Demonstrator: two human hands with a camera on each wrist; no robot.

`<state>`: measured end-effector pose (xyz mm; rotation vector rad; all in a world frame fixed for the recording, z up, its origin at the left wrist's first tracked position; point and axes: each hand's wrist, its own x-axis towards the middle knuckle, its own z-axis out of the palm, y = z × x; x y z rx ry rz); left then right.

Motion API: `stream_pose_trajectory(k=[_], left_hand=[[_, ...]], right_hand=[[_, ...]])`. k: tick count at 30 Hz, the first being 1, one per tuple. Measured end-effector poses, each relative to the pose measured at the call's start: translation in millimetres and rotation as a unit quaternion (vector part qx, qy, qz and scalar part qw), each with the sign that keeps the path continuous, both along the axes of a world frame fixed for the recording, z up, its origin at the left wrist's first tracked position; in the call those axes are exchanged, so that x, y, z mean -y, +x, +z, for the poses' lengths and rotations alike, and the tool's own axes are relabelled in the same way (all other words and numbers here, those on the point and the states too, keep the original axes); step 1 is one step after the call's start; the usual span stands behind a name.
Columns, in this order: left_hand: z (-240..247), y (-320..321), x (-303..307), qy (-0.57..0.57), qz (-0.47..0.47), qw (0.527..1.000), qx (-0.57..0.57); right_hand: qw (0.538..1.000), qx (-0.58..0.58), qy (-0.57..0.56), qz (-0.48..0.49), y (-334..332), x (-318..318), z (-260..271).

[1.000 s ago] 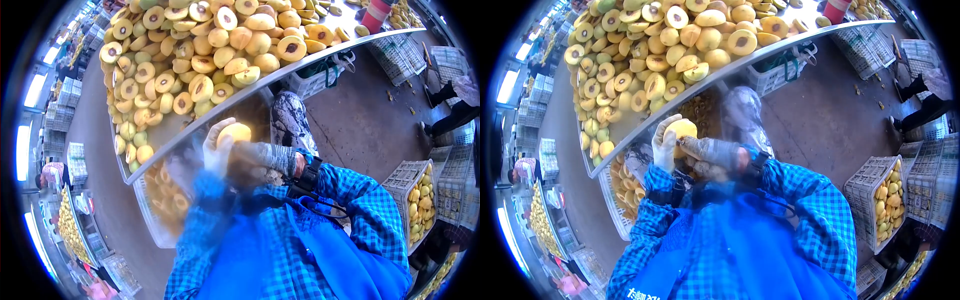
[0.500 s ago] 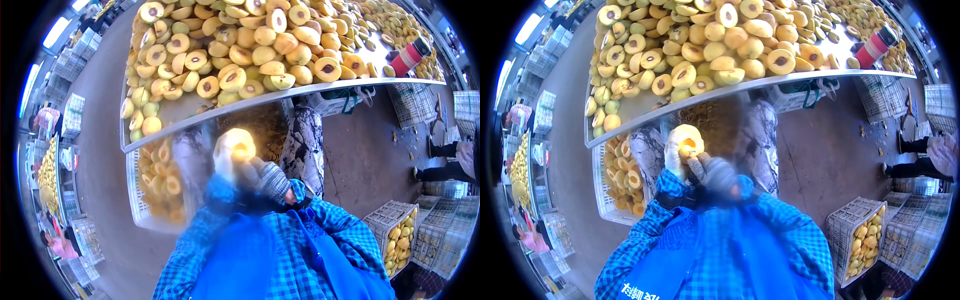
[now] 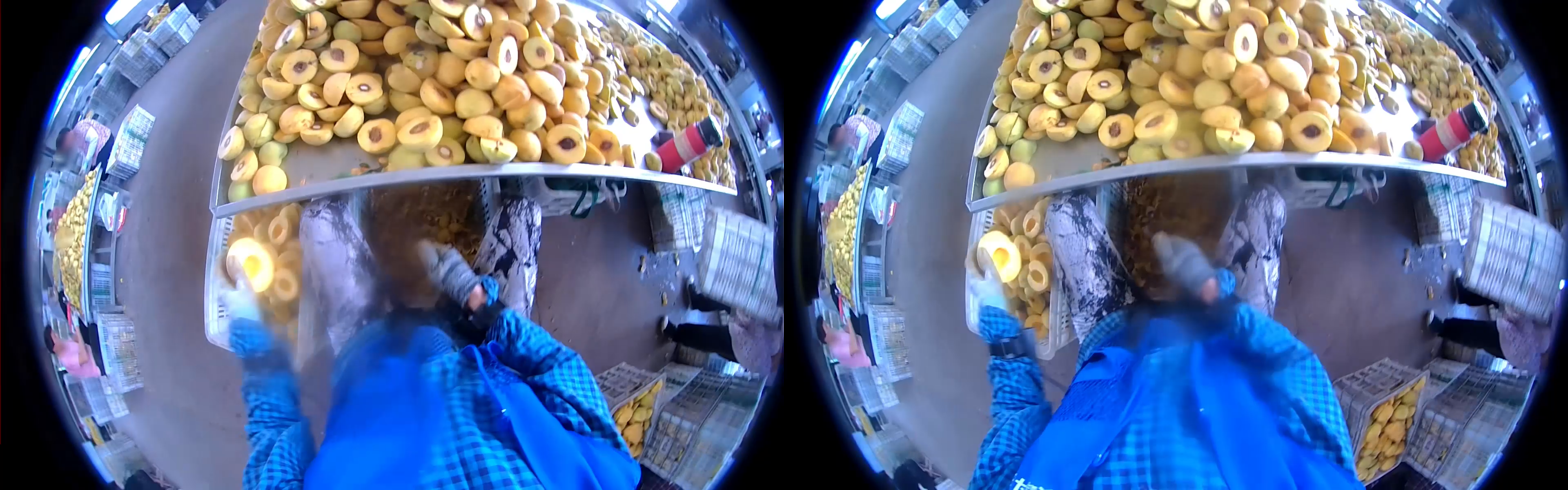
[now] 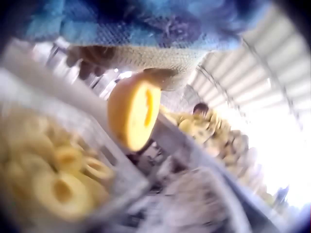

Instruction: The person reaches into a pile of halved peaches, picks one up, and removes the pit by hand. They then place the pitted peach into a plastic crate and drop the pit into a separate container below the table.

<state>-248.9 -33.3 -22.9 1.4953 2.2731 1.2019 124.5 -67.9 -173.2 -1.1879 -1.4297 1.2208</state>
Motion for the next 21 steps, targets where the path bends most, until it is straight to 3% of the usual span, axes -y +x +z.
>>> stream_pose_trajectory(k=[1, 2, 4, 6, 7, 8, 10, 11, 14, 16, 17, 18, 20, 21], left_hand=[[9, 4, -4, 0.031, -0.001, 0.996, -0.08], [19, 6, -15, 0.065, -0.01, 0.984, -0.166], [29, 9, -27, 0.117, -0.026, 0.936, -0.331], [41, 93, -75, 0.041, -0.157, 0.985, -0.061], [80, 155, -85, 0.01, -0.193, 0.969, -0.155], [46, 169, -132, 0.151, -0.365, 0.898, -0.192], [71, 241, -157, -0.052, -0.359, 0.873, -0.327], [69, 256, -171, -0.082, -0.385, 0.855, -0.338], [58, 283, -177, -0.168, -0.429, 0.802, -0.381], [51, 287, -169, -0.154, -0.449, 0.815, -0.331], [58, 292, -162, -0.167, -0.456, 0.816, -0.314], [30, 282, -163, -0.048, -0.452, 0.829, -0.328], [45, 284, -156, -0.181, -0.462, 0.857, -0.136], [40, 283, -153, -0.148, -0.467, 0.868, -0.075]], right_hand=[[0.996, 0.08, 0.011, 0.024, -2, 6, 44], [0.995, 0.066, -0.076, 0.028, -6, 9, 67], [0.965, -0.121, -0.224, 0.057, -12, 11, 82], [0.993, -0.002, -0.116, 0.036, -13, 7, 64], [0.997, 0.055, -0.057, 0.02, -11, 3, 58], [0.992, 0.115, -0.033, 0.043, -7, 3, 59], [0.978, 0.197, 0.008, 0.068, 3, 8, 60], [0.973, 0.22, 0.028, 0.069, 8, 11, 63], [0.986, 0.061, -0.152, -0.007, 20, 19, 81], [0.986, 0.002, -0.161, -0.033, 25, 18, 77], [0.974, -0.098, -0.196, -0.062, 25, 17, 84], [0.97, -0.139, -0.182, -0.077, 26, 15, 89], [0.976, -0.16, -0.109, -0.096, 27, 11, 98], [0.984, -0.14, -0.051, -0.101, 28, 9, 101]])
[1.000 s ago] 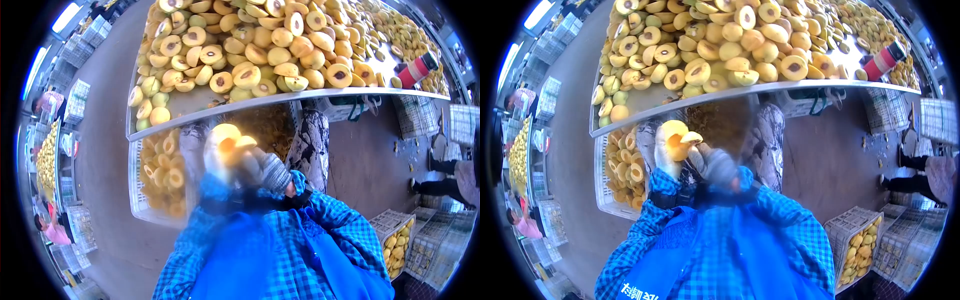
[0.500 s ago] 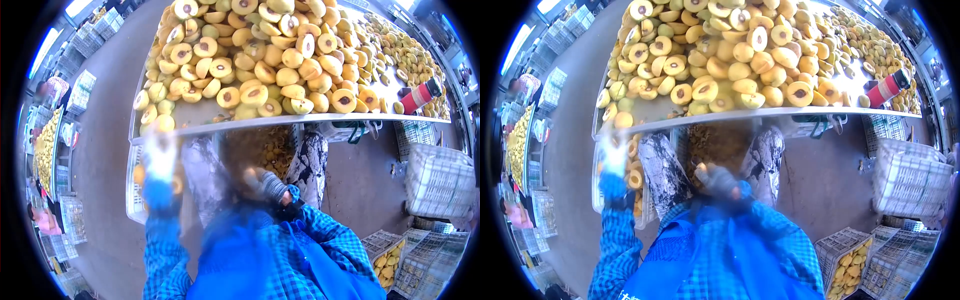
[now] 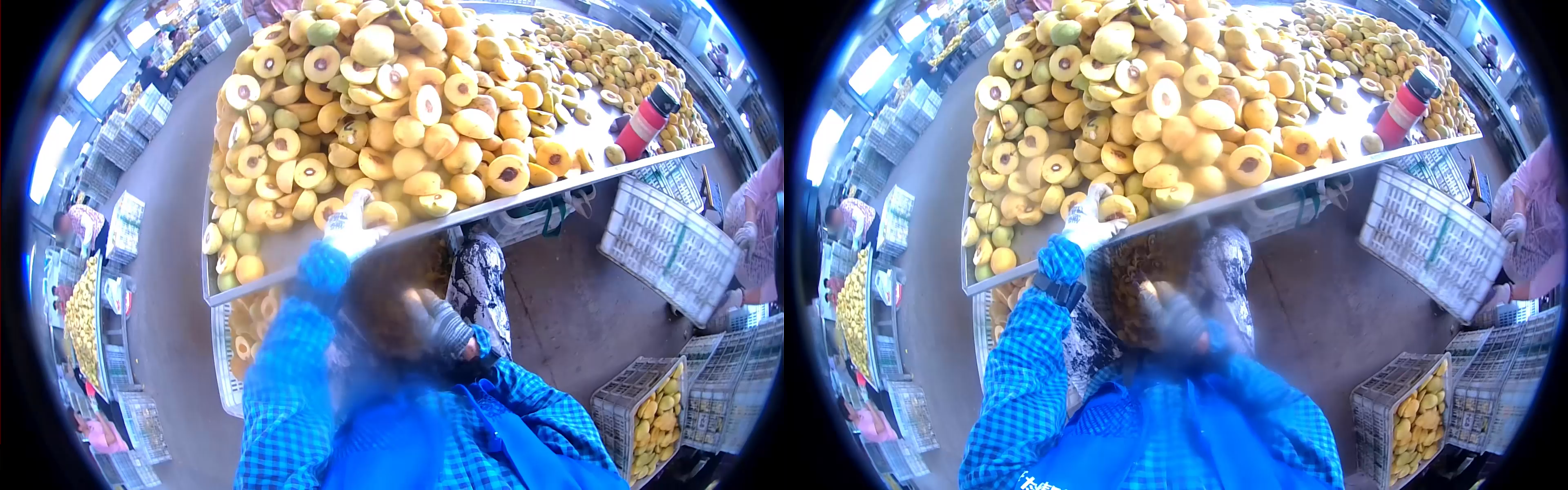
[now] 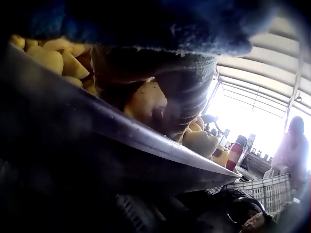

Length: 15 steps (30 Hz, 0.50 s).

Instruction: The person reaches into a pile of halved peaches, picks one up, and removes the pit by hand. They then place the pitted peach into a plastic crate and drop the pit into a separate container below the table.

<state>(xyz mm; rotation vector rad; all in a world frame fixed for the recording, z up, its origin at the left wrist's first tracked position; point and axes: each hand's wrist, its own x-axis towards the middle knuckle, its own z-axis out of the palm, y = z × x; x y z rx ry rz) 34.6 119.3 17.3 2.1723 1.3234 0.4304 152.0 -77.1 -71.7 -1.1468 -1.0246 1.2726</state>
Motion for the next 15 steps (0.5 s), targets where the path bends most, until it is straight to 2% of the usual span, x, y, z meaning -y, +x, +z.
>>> stream_pose_trajectory(k=[3, 4, 5, 6, 7, 8, 10, 11, 13, 14, 15], left_hand=[[-24, -9, -3, 0.076, 0.029, 0.991, 0.103], [-39, -15, -6, -0.025, 0.018, 0.93, 0.366], [-20, -5, 11, -0.081, 0.078, 0.859, 0.5], [-8, -13, 22, -0.187, 0.083, 0.816, 0.54], [1, -22, 30, -0.289, 0.087, 0.762, 0.573], [8, -23, 40, -0.308, 0.128, 0.728, 0.6], [15, -16, 61, -0.343, 0.207, 0.649, 0.646], [19, -12, 68, -0.346, 0.199, 0.642, 0.655], [24, -9, 80, -0.355, 0.181, 0.627, 0.669], [15, -12, 81, -0.362, 0.096, 0.635, 0.676], [15, -12, 85, -0.365, 0.131, 0.633, 0.67]], right_hand=[[0.984, 0.083, 0.157, -0.032, 6, -8, 11], [0.969, 0.169, 0.177, -0.028, 9, -10, 16], [0.946, 0.256, 0.198, -0.029, 12, -11, 22], [0.915, 0.336, 0.22, -0.035, 16, -13, 28], [0.799, 0.542, 0.258, -0.039, 19, -14, 37], [0.903, 0.405, 0.14, -0.032, 14, -16, 65], [0.916, 0.384, 0.104, -0.058, 5, -23, 88], [0.921, 0.374, 0.084, -0.071, 2, -25, 95], [0.889, 0.429, 0.154, -0.043, 1, -31, 97], [0.861, 0.465, 0.203, -0.031, 0, -33, 91], [0.829, 0.499, 0.251, -0.019, 0, -36, 84]])
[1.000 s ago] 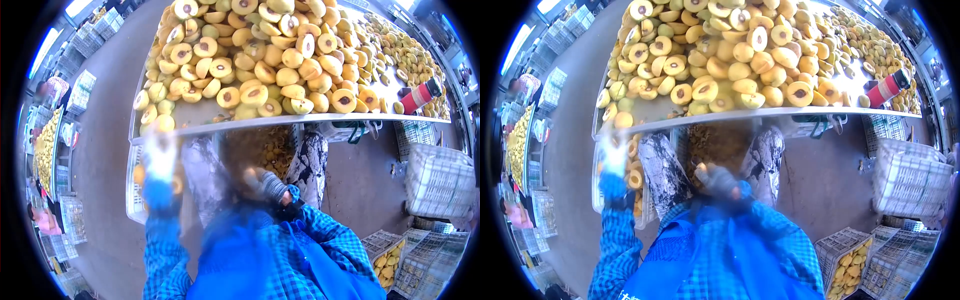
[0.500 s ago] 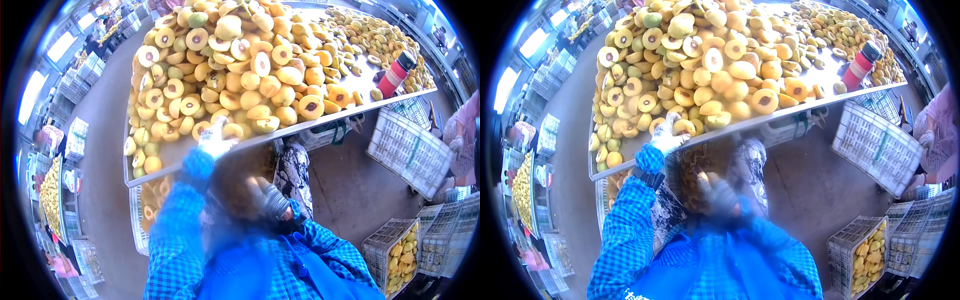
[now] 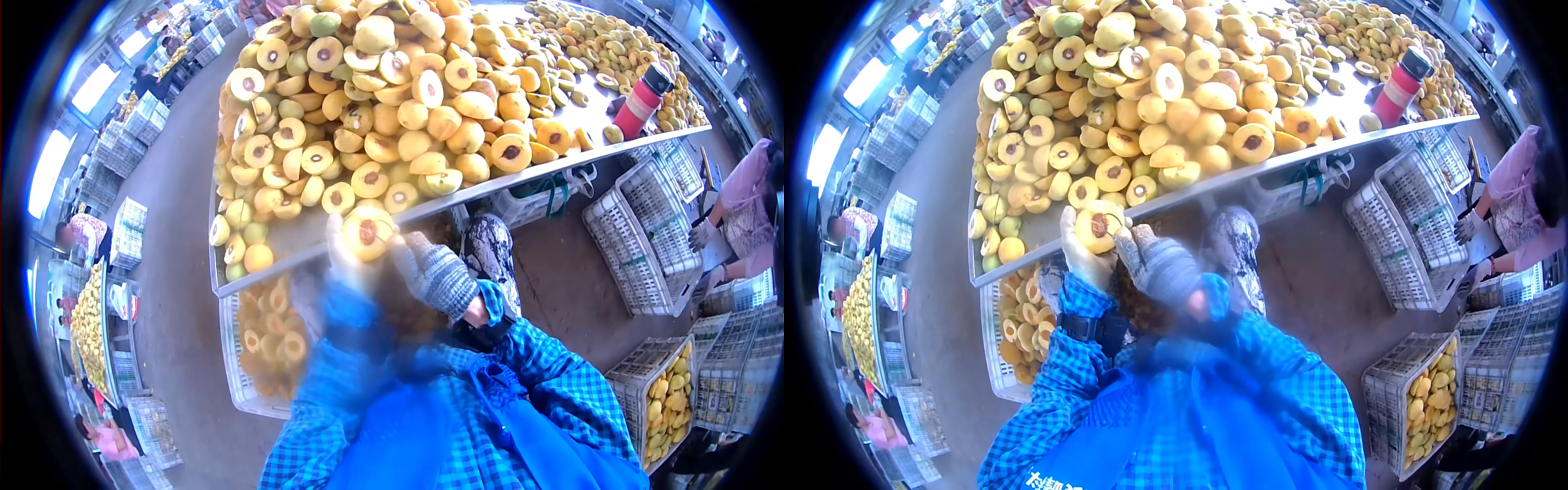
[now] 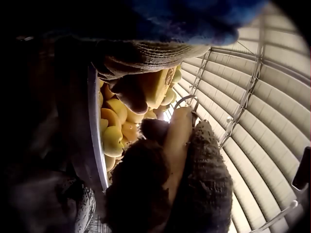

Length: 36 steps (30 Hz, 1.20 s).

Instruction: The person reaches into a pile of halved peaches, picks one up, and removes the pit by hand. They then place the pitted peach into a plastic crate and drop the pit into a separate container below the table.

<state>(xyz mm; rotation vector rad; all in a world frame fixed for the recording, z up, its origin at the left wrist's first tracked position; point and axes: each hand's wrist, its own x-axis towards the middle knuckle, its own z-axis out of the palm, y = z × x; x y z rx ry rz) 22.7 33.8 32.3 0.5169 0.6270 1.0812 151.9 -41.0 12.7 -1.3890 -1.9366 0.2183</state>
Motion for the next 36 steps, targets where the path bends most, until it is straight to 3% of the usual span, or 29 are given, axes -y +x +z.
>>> stream_pose_trajectory(k=[1, 2, 4, 6, 9, 12, 14, 16, 19, 21, 24, 27, 29, 33, 36], left_hand=[[7, 4, 8, -0.027, 0.018, 0.999, -0.014], [10, 7, 13, -0.053, 0.035, 0.998, -0.028], [3, 9, 15, -0.019, 0.039, 0.999, -0.033], [-5, 12, 17, -0.003, 0.074, 0.995, -0.064], [-29, 9, 17, 0.145, 0.093, 0.97, -0.172], [-15, 8, 22, 0.267, 0.049, 0.923, -0.274], [15, 16, 36, 0.3, 0.084, 0.833, -0.458], [20, 23, 43, 0.291, 0.126, 0.801, -0.507], [1, 27, 40, 0.218, 0.179, 0.877, -0.389], [-13, 24, 34, 0.16, 0.182, 0.921, -0.305], [-3, 24, 40, 0.181, 0.175, 0.884, -0.393], [-12, 26, 34, -0.004, 0.149, 0.975, -0.162], [-28, 18, 30, 0.047, 0.108, 0.982, -0.148], [-17, 21, 38, 0.117, 0.116, 0.959, -0.231], [-19, 19, 41, 0.148, 0.09, 0.945, -0.278]], right_hand=[[0.999, 0.019, 0.037, -0.006, -2, -2, -3], [0.999, 0.041, -0.003, -0.01, -4, -2, -3], [0.993, 0.083, -0.08, -0.017, -7, -1, 3], [0.992, 0.11, -0.061, -0.031, -10, 3, -1], [0.995, 0.072, -0.048, -0.045, -18, 3, -16], [0.993, 0.108, 0.001, -0.056, -22, 0, -43], [0.991, 0.121, -0.019, -0.051, -20, 5, -32], [0.989, 0.113, -0.06, -0.074, -22, 11, -17], [0.986, 0.109, -0.063, -0.105, -27, 16, -22], [0.988, 0.145, 0.01, -0.053, -18, 9, -47], [0.99, 0.018, -0.137, -0.021, -9, 9, -26], [0.984, 0.149, 0.09, -0.041, -8, 9, -38], [0.973, 0.164, 0.156, -0.036, -8, 7, -49], [0.992, 0.093, 0.043, 0.068, 5, 15, -44], [0.982, -0.086, -0.157, 0.064, 5, 10, -53]])
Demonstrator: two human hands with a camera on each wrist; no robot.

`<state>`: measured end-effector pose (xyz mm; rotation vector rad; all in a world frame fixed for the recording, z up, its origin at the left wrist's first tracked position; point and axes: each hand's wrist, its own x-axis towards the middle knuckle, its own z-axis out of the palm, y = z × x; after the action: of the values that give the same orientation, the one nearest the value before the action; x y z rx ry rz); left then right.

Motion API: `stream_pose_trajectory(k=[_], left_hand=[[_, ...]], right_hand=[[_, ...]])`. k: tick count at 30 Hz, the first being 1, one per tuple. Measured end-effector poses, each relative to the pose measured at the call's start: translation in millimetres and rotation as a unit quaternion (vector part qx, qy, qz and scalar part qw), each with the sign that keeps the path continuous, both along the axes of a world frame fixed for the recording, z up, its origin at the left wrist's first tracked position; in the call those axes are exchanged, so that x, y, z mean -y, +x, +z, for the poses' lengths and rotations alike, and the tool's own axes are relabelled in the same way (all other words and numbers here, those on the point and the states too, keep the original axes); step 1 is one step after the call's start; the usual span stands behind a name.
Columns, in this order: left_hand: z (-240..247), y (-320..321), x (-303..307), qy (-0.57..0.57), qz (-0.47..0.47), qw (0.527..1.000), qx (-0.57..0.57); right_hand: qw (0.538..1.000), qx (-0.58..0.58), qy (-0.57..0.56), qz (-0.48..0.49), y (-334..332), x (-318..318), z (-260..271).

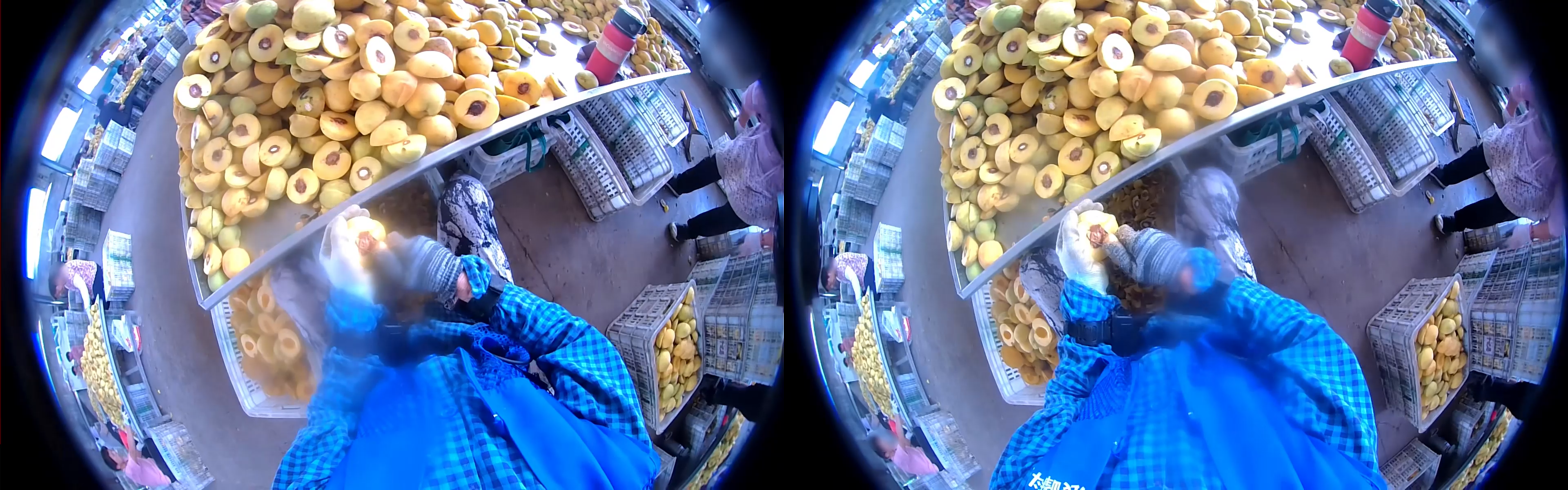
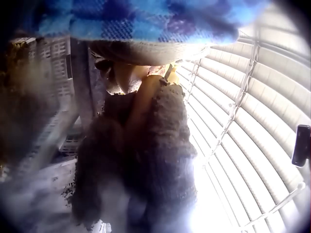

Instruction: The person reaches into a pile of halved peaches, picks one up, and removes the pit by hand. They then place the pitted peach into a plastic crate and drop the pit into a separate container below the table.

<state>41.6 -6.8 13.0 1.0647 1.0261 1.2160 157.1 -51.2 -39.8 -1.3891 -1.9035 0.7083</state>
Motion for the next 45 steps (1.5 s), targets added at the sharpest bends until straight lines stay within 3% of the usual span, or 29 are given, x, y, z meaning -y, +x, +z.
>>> stream_pose_trajectory(k=[3, 6, 7, 10, 14, 15, 17, 20, 24, 25, 28, 30, 33, 38, 40, 43, 44, 45], left_hand=[[-5, -7, -6, -0.043, -0.061, 0.996, 0.058], [-13, -11, -10, -0.028, -0.125, 0.992, 0.023], [-16, -12, -11, -0.031, -0.151, 0.988, 0.001], [-16, -18, -9, -0.037, -0.201, 0.979, -0.025], [-18, -19, -4, -0.053, -0.164, 0.984, 0.04], [-16, -20, -3, -0.047, -0.17, 0.983, 0.047], [-7, -21, 0, -0.036, -0.182, 0.981, 0.061], [-4, -27, -8, 0.009, -0.252, 0.968, 0.014], [2, -35, -9, -0.053, -0.309, 0.947, -0.071], [-2, -36, -11, -0.018, -0.313, 0.949, -0.031], [-2, -34, -4, -0.081, -0.236, 0.964, 0.093], [-7, -35, -1, -0.125, -0.167, 0.968, 0.136], [-1, -39, 3, -0.207, -0.104, 0.956, 0.181], [-4, -54, 0, -0.239, -0.093, 0.933, 0.252], [0, -57, 0, -0.254, -0.098, 0.928, 0.254], [21, -58, 0, -0.269, -0.044, 0.927, 0.258], [12, -70, -12, -0.202, -0.044, 0.947, 0.248], [5, -87, -22, -0.185, -0.036, 0.926, 0.326]], right_hand=[[0.994, -0.072, 0.059, 0.063, 6, -5, -36], [0.978, -0.124, -0.115, 0.12, 23, -8, -7], [0.973, -0.036, -0.187, 0.127, 20, -17, -11], [0.96, -0.208, -0.143, 0.123, 26, 1, -12], [0.935, -0.304, -0.129, 0.129, 7, 8, -26], [0.89, -0.375, -0.246, 0.086, 3, 14, -27], [0.861, -0.409, -0.284, 0.107, 0, 15, -29], [0.833, -0.435, -0.312, 0.136, 0, 12, -27], [0.817, -0.447, -0.327, 0.157, 1, 15, -25], [0.815, -0.452, -0.326, 0.155, 1, 18, -24], [0.83, -0.457, -0.293, 0.128, -8, 21, -25], [0.86, -0.438, -0.249, 0.087, -17, 27, -19], [0.943, -0.307, 0.015, 0.127, -29, 24, -50], [0.982, -0.121, 0.06, 0.134, -21, 17, -15], [0.97, -0.04, 0.199, 0.133, -22, 15, -5], [0.987, -0.013, 0.081, 0.137, -14, 13, 19], [0.985, 0.035, 0.086, 0.146, -8, 10, 16], [0.98, 0.083, 0.091, 0.154, 0, 6, 9]])
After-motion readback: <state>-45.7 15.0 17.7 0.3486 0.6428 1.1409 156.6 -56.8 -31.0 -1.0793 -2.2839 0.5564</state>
